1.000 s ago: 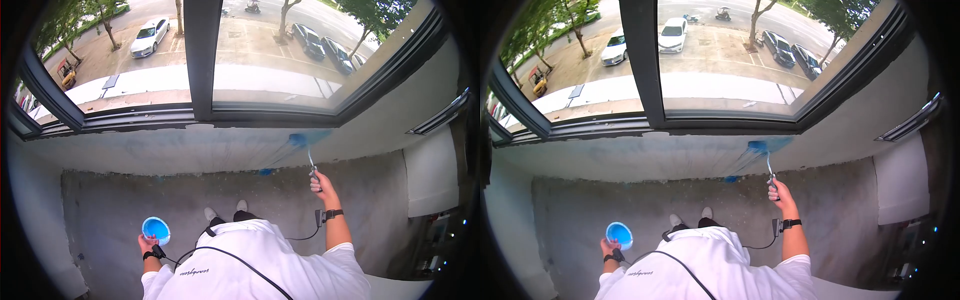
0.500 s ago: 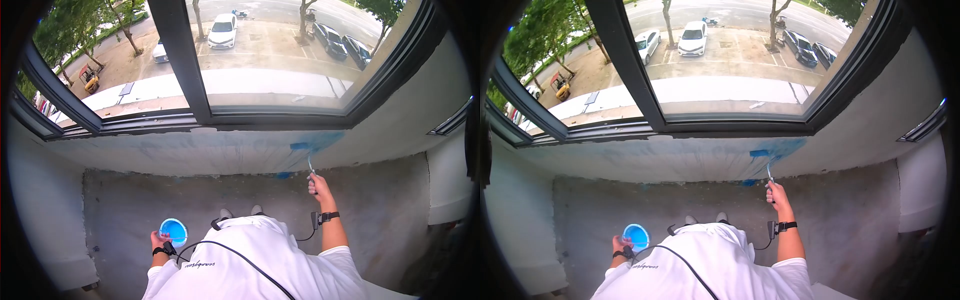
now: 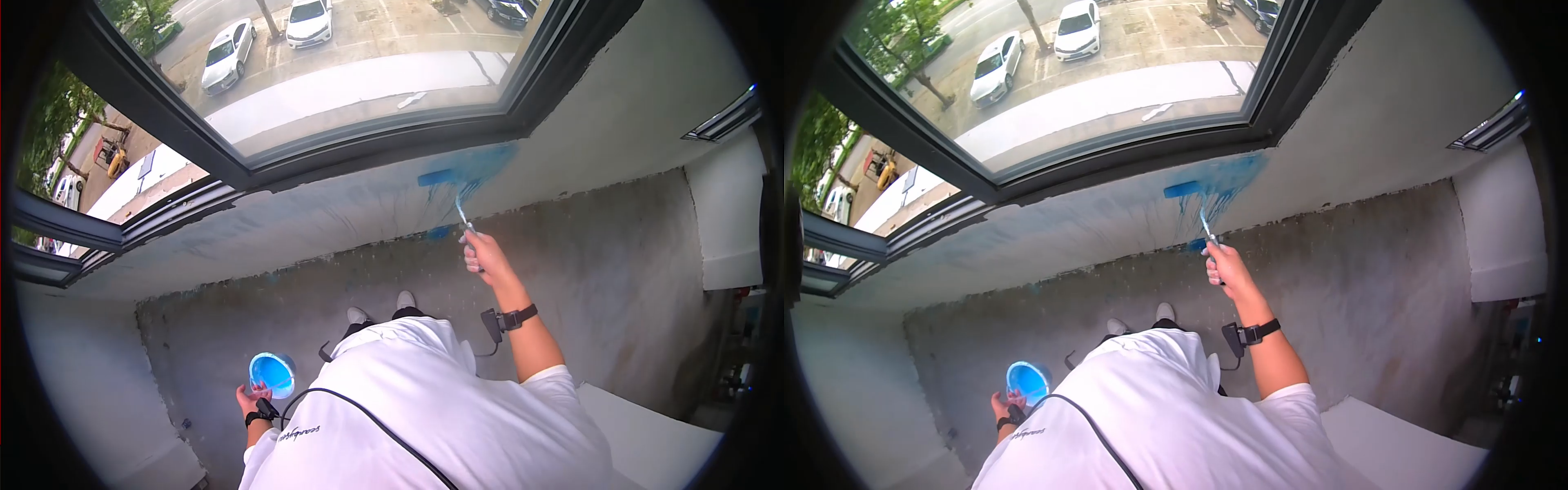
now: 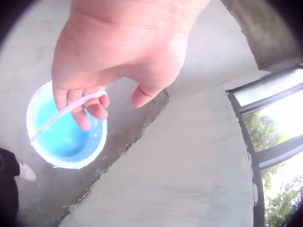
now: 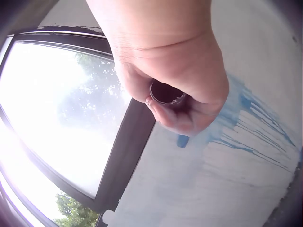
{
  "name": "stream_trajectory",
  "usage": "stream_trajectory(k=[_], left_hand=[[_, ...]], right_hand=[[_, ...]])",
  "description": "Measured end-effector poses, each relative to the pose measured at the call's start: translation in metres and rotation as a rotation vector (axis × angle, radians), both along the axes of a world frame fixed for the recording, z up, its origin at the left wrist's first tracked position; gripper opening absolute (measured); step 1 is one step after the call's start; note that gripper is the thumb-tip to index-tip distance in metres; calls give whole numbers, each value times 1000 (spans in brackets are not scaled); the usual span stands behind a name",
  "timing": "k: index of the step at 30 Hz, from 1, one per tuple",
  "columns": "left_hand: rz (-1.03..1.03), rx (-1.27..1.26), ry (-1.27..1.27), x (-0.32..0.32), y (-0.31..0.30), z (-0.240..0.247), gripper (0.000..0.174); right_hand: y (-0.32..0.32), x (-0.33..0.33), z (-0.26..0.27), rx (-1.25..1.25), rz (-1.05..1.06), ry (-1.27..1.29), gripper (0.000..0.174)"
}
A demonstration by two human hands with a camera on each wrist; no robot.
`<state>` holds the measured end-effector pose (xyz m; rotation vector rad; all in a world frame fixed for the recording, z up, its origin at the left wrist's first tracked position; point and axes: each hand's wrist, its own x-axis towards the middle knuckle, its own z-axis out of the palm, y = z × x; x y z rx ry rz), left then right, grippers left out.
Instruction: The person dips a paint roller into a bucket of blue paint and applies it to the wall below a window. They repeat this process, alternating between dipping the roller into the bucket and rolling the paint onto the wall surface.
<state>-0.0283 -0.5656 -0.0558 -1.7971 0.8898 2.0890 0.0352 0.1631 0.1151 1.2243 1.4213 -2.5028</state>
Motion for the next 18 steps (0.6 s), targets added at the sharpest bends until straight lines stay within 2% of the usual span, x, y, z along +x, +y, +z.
stream_trajectory(k=[3,5,8,12,14,18], left_hand=[[23,-29,25,4,-1,3,37],[1,37,67,5,-1,5,38],[14,-24,32,7,18,23,38],[-24,71,9,12,7,16,37],[-4,-10,-15,10,19,17,37],[3,60,-8,23,4,2,38]], right_hand=[[-4,-18,-35,-33,-73,-32,23],[1,-26,-54,-29,-72,-42,23],[9,-26,-73,-53,-76,-62,23],[18,-1,-40,-93,-53,14,22],[25,12,-14,-168,-39,144,22],[34,21,34,-120,-49,148,22]])
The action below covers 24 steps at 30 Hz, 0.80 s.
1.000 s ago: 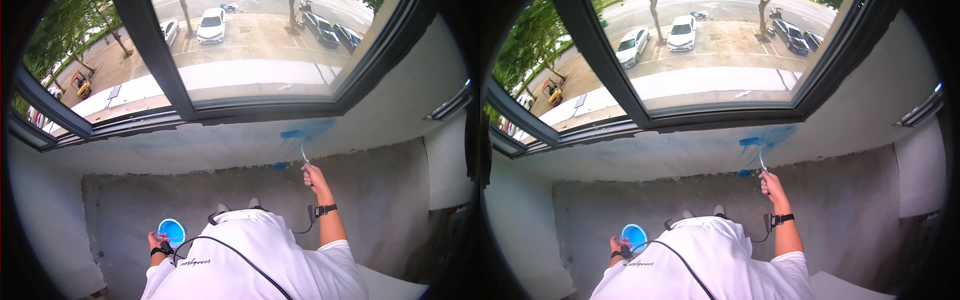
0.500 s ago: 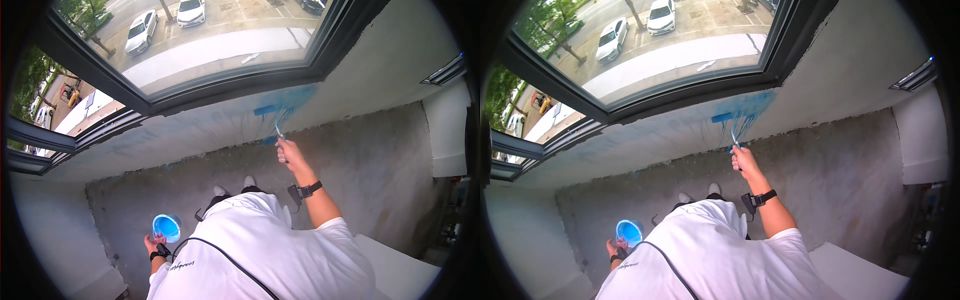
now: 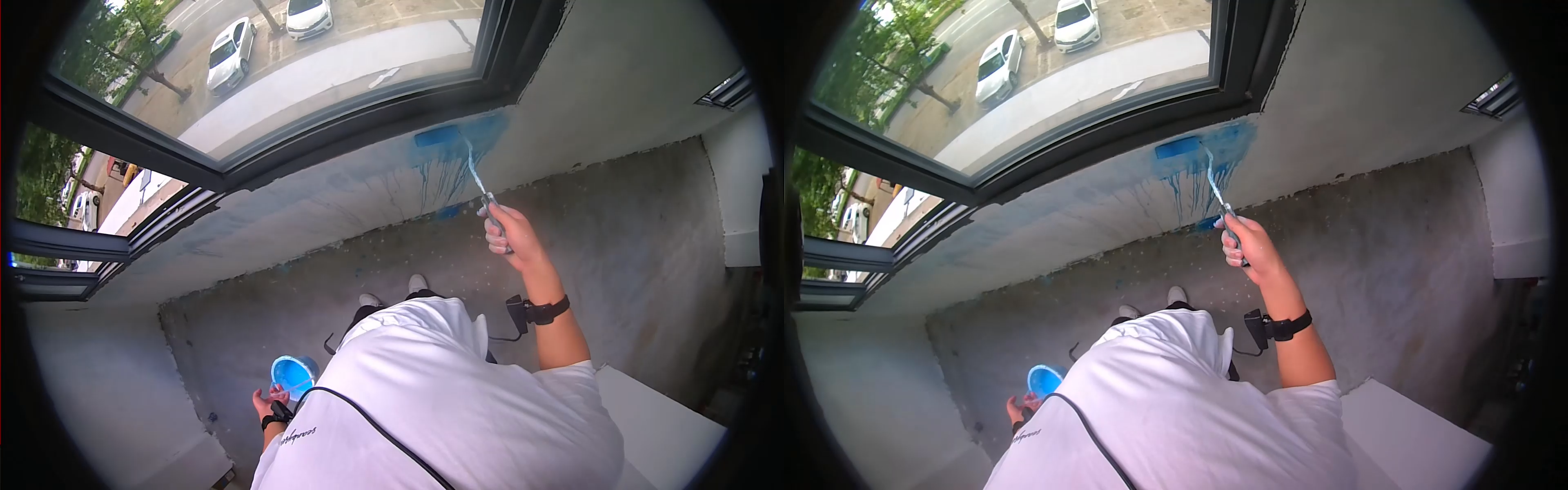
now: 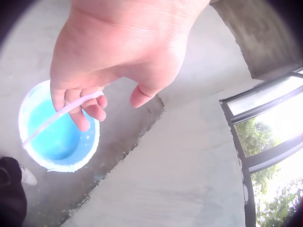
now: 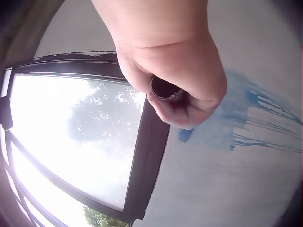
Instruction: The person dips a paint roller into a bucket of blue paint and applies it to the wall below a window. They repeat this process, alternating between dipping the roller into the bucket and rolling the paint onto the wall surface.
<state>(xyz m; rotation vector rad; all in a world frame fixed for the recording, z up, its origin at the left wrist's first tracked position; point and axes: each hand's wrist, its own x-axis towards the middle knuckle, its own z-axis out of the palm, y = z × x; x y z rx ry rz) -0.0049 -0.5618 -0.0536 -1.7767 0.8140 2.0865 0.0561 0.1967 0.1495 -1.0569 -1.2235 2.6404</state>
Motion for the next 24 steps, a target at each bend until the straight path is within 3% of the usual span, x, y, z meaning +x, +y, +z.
stream_trajectory(k=[3,6,8,12,14,24], left_hand=[[42,21,-11,6,10,4,39],[-6,-113,-40,9,21,8,41],[32,51,-45,16,5,-1,40],[-22,83,-5,17,6,2,40],[100,52,9,11,14,10,39],[-18,3,59,14,14,1,40]], right_hand=[[-4,-8,-4,73,18,-20,23],[-20,-18,-19,105,19,-67,23],[-24,-19,-27,121,20,-80,23],[-27,-18,-25,108,7,-56,23],[-30,-17,-20,91,-8,-50,23],[-45,-15,-6,84,-45,-6,23]])
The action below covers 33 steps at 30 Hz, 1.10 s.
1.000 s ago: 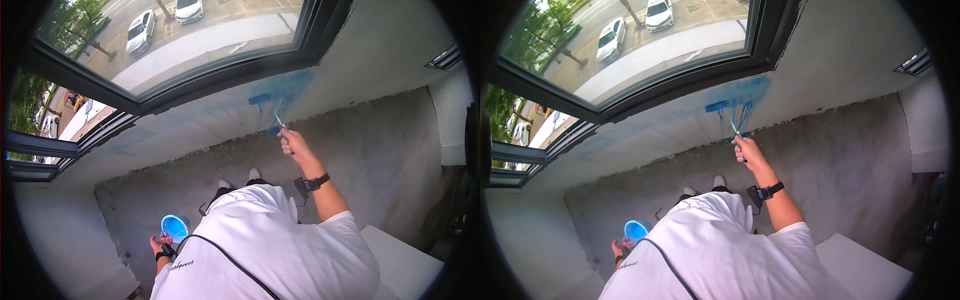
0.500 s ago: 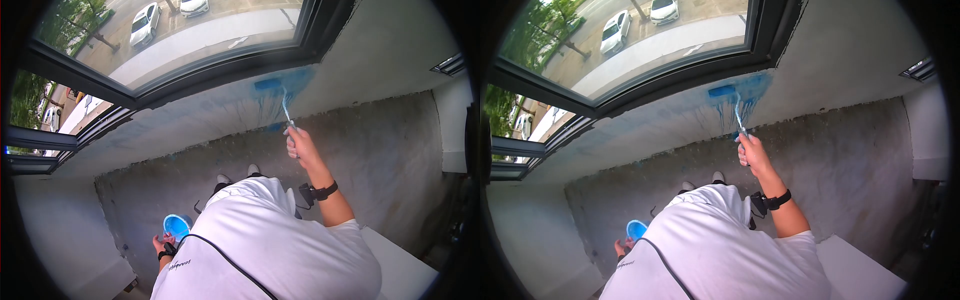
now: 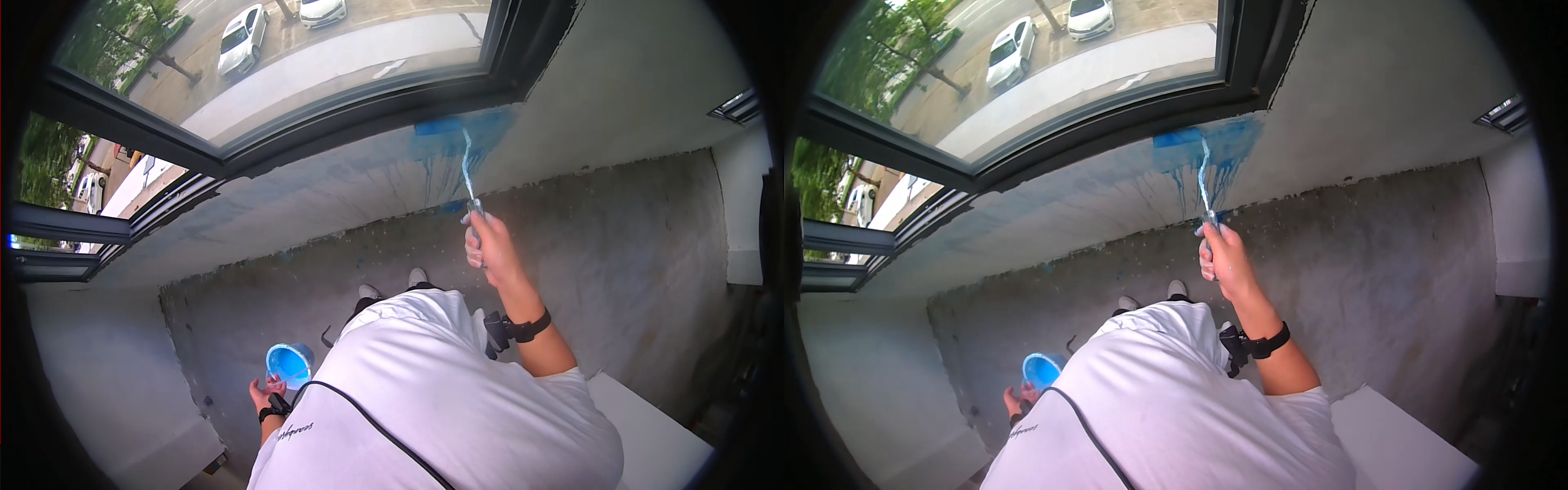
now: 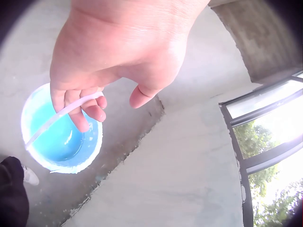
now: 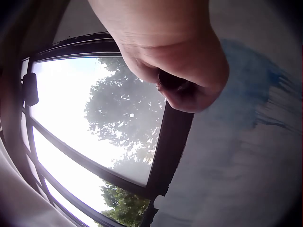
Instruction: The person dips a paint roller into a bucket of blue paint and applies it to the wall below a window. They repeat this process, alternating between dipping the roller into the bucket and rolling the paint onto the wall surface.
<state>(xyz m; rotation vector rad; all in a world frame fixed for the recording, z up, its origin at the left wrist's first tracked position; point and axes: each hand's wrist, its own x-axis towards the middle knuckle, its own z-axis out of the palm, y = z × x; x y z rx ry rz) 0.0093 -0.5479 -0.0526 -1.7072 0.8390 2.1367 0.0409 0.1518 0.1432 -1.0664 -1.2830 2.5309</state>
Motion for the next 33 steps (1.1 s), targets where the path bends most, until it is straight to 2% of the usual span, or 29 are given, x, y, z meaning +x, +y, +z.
stream_trajectory(k=[7,13,22,26,29,30,32,33], left_hand=[[17,-23,-2,2,6,10,37],[61,-36,-51,-2,13,9,37],[83,-24,-66,8,8,-1,39],[60,-57,-61,1,11,2,40],[121,2,-109,-6,-6,-17,41],[120,1,-111,-5,-7,-18,41],[31,73,-31,-1,-8,-18,40],[31,72,-33,0,-9,-19,40]], right_hand=[[-6,-10,-28,-5,-24,-15,23],[1,-4,-2,11,12,9,23],[-6,-5,-26,66,22,0,22],[12,5,-34,104,58,22,20],[42,19,-40,277,199,-18,19],[56,24,-48,456,240,-66,19],[73,27,-27,1306,352,-154,19],[80,28,-20,1304,353,-155,19]])
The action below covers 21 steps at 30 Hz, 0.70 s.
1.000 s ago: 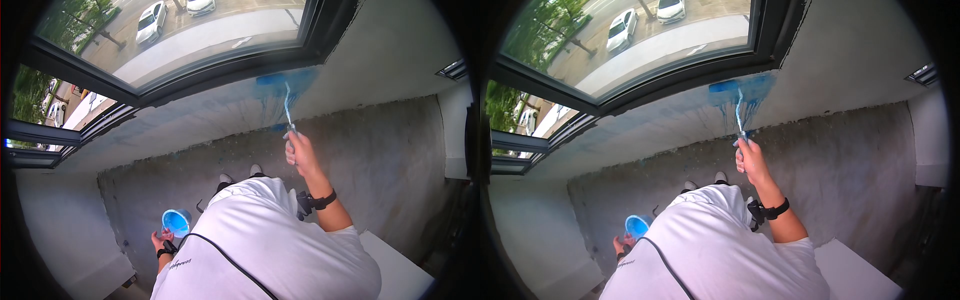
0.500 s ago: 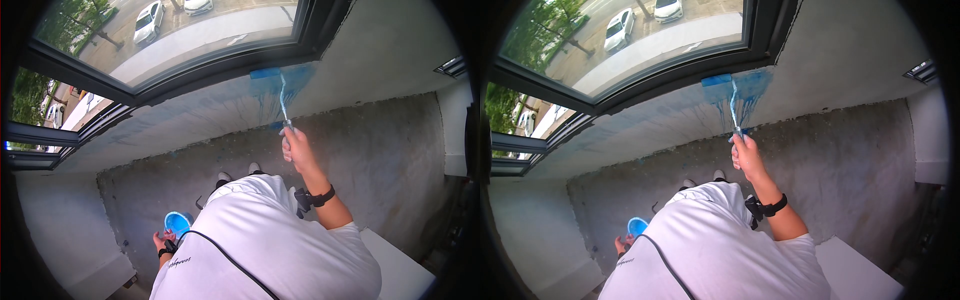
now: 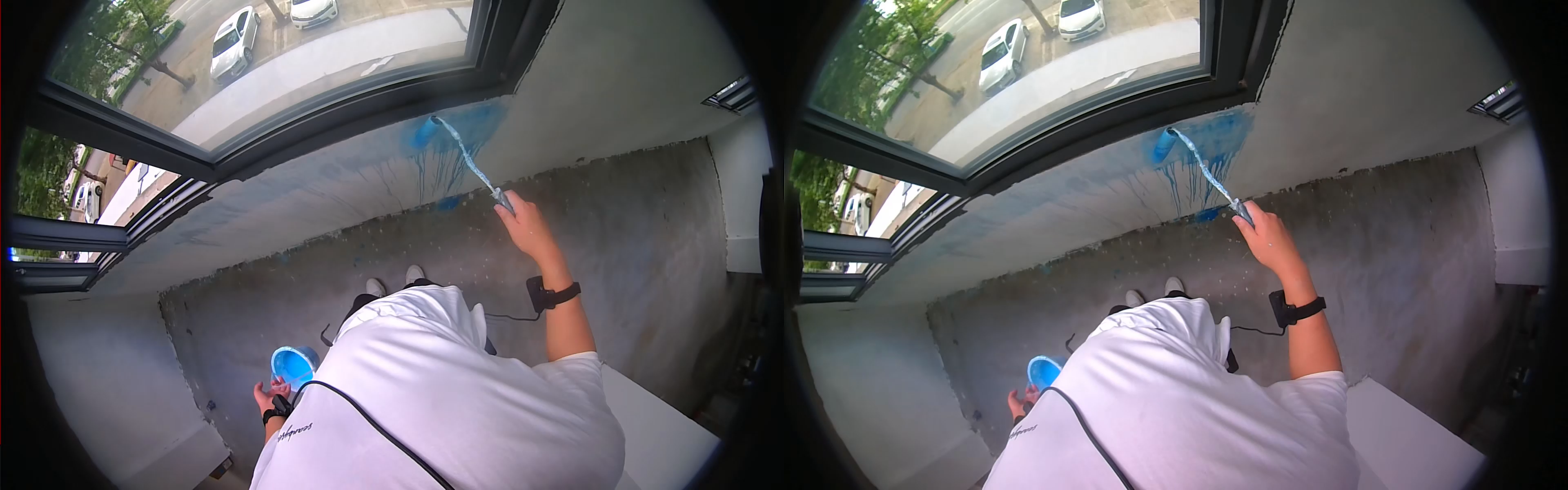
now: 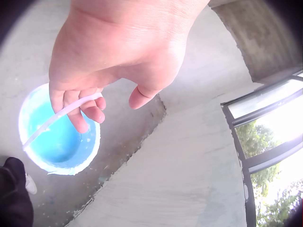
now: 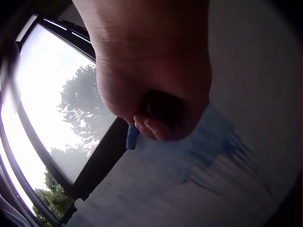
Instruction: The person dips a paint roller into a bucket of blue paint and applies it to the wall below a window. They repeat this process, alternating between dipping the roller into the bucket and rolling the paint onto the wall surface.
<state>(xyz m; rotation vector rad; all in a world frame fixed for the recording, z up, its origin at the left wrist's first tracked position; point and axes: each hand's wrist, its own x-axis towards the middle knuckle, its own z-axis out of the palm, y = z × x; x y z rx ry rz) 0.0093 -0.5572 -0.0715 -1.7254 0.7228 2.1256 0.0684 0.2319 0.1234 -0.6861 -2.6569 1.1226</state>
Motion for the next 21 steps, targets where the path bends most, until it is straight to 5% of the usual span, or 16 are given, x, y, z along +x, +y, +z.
stream_trajectory(k=[6,21], left_hand=[[-26,-49,15,-14,8,8,37],[-8,-107,-17,-36,22,-2,37]], right_hand=[[40,-14,26,412,-6,-206,24],[69,-24,19,436,75,-193,22]])
